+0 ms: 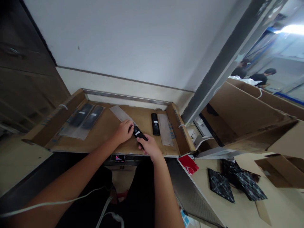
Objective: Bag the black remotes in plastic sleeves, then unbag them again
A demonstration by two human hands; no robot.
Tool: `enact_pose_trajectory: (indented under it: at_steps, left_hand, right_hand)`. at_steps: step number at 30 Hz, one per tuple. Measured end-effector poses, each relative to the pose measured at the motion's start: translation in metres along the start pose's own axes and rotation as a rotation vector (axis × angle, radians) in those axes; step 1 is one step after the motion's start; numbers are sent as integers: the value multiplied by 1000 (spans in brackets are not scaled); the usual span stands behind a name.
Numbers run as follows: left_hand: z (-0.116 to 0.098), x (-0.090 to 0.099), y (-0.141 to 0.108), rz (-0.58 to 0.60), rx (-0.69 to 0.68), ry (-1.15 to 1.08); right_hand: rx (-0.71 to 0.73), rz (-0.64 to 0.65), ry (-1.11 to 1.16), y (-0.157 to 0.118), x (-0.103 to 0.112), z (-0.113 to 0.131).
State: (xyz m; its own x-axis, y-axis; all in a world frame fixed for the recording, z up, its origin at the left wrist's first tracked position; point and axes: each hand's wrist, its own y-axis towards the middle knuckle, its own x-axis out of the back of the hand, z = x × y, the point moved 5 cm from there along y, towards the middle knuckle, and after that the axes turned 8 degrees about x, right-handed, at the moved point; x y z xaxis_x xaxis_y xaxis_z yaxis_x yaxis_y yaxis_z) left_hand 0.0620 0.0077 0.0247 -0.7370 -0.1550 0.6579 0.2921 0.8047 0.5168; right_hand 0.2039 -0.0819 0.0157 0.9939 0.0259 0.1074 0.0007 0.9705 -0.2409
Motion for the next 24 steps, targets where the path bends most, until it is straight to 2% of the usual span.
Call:
enact_pose_trajectory:
  at_steps: [9,15,18,24]
  left_hand:
    - [-8,9,-13,19,-29,-93]
    - [-17,21,-14,15,-72,-178]
    - [-21,22,-16,34,-118,-215]
    - [-23,22,-18,76,-126,-300]
  right_hand:
    - [7,5,-22,0,1,0]
    - [67,-7,-13,-1,1,2]
    - [84,-23,-19,-1,0,3]
    - [124,-24,-38,-1,-3,6]
